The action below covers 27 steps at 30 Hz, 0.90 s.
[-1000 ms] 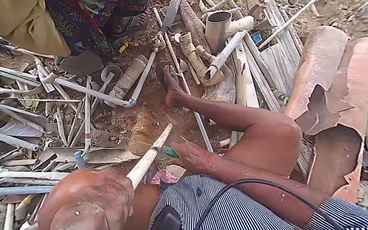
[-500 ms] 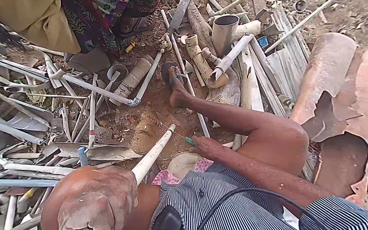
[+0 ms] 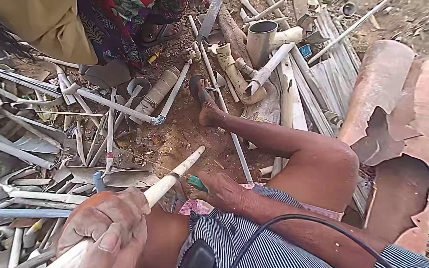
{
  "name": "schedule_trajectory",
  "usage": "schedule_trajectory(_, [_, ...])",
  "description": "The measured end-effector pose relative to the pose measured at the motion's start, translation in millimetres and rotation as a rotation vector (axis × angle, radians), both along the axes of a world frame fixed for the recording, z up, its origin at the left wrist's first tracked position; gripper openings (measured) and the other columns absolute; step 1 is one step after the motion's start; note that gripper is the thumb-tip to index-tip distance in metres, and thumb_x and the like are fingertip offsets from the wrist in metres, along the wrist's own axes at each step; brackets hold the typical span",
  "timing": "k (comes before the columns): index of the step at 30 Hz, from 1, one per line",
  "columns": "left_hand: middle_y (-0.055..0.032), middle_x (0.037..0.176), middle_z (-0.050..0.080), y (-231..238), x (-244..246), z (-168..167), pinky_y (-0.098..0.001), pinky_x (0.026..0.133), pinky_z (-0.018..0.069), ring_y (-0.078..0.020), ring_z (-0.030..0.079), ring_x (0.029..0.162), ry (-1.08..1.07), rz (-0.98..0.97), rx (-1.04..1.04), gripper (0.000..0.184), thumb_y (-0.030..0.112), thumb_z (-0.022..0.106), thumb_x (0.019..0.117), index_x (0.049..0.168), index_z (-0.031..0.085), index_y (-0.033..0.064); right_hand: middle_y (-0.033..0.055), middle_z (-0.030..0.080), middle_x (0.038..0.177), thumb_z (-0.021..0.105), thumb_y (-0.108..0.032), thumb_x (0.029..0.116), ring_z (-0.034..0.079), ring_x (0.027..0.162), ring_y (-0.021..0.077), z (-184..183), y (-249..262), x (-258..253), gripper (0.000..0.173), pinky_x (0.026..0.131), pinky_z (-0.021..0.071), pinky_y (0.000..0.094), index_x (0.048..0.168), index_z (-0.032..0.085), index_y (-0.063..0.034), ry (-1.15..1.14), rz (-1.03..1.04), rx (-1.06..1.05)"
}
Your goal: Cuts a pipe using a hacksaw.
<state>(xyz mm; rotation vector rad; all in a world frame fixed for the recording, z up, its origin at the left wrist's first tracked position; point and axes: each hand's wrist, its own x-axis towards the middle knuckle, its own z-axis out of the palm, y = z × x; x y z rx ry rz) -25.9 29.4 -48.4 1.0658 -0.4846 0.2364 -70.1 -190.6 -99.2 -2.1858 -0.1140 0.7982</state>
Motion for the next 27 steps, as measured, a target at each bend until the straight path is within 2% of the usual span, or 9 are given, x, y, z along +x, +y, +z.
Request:
schedule_trajectory(3, [0.0083,0.06,0.052,1,3,0,-0.0209,0.056,0.0513,-0.0044,0.054,0.053,0.041,0.123,-0.035,0.019,0.019,0.059,0.0962,0.078,0.055,0.0187,0.0314,0.066,0.111,0.061,-0.031,0.104,0.067,0.105,0.0459,-49,-30,-1,0.046,0.092,0.0516,0.0596,0.129,0.056,0.0081,0.248,-0.041,-0.23])
schedule_trajectory(5, [0.0081,0.058,0.052,0,1,-1,-0.0208,0.055,0.0517,-0.0047,0.054,0.051,0.072,0.199,-0.036,0.02,0.019,0.057,0.0963,0.076,0.055,0.0188,0.031,0.064,0.121,0.057,-0.032,0.1056,0.064,0.114,0.046,-67,-49,-4,0.048,0.098,0.0489,0.0607,0.133,0.055,0.007,0.396,-0.028,-0.363])
schedule_trajectory(9, [0.0062,0.055,0.052,-6,2,-4,-0.0226,0.056,0.0543,-0.0069,0.056,0.05,0.15,0.387,-0.053,0.025,0.01,0.046,0.0966,0.073,0.052,0.0166,0.0261,0.066,0.091,0.06,-0.038,0.1029,0.068,0.087,0.042,-13,-5,-3,0.049,0.078,0.0518,0.0557,0.12,0.056,0.0074,0.117,0.048,-0.073])
schedule_trajectory(11, [0.0058,0.054,0.051,-9,5,-1,-0.0235,0.055,0.0552,-0.0074,0.056,0.049,0.206,0.488,-0.067,0.03,0.005,0.037,0.0959,0.072,0.05,0.0156,0.0274,0.066,0.095,0.058,-0.038,0.104,0.068,0.09,0.0428,-22,-1,-2,0.05,0.082,0.052,0.0564,0.125,0.056,0.008,0.123,0.019,-0.07])
schedule_trajectory(14, [0.006,0.054,0.05,-8,6,2,-0.0236,0.055,0.0552,-0.0074,0.055,0.049,0.233,0.56,-0.049,0.032,0.004,0.033,0.0983,0.074,0.05,0.0145,0.0289,0.066,0.114,0.055,-0.037,0.106,0.066,0.109,0.0446,-80,-41,-3,0.049,0.094,0.0505,0.06,0.133,0.053,0.004,0.348,-0.024,-0.318])
schedule_trajectory(16, [0.006,0.055,0.05,-7,6,-3,-0.0232,0.055,0.0546,-0.0075,0.055,0.05,0.204,0.536,-0.04,0.03,0.005,0.037,0.0986,0.075,0.051,0.0147,0.0292,0.066,0.112,0.059,-0.037,0.1043,0.067,0.106,0.044,-71,-40,-5,0.05,0.093,0.051,0.0594,0.129,0.055,0.0058,0.349,-0.035,-0.284])
schedule_trajectory(20, [0.0067,0.056,0.052,-10,7,-3,-0.0239,0.057,0.0564,-0.0075,0.057,0.05,0.212,0.541,-0.029,0.028,0.006,0.038,0.0988,0.076,0.051,0.0147,0.0259,0.066,0.092,0.061,-0.037,0.1026,0.067,0.086,0.0398,-21,-6,-1,0.05,0.08,0.0517,0.0534,0.121,0.057,0.0085,0.11,0.048,-0.021])
schedule_trajectory(24, [0.0073,0.057,0.053,-10,12,1,-0.0245,0.058,0.0571,-0.0077,0.058,0.052,0.205,0.608,0.009,0.028,0.011,0.039,0.104,0.08,0.052,0.0148,0.0288,0.065,0.114,0.054,-0.037,0.1064,0.065,0.11,0.0445,-78,-46,-1,0.049,0.095,0.0497,0.058,0.133,0.051,0.0047,0.36,0.021,-0.341])
schedule_trajectory(27, [0.0073,0.062,0.056,-14,8,-3,-0.0257,0.062,0.058,-0.0082,0.06,0.056,0.155,0.593,0.025,0.023,0.019,0.047,0.1068,0.086,0.055,0.0139,0.0265,0.065,0.105,0.055,-0.04,0.1055,0.066,0.101,0.0425,-52,-37,-2,0.049,0.089,0.051,0.0571,0.127,0.053,0.0044,0.331,0.046,-0.282])
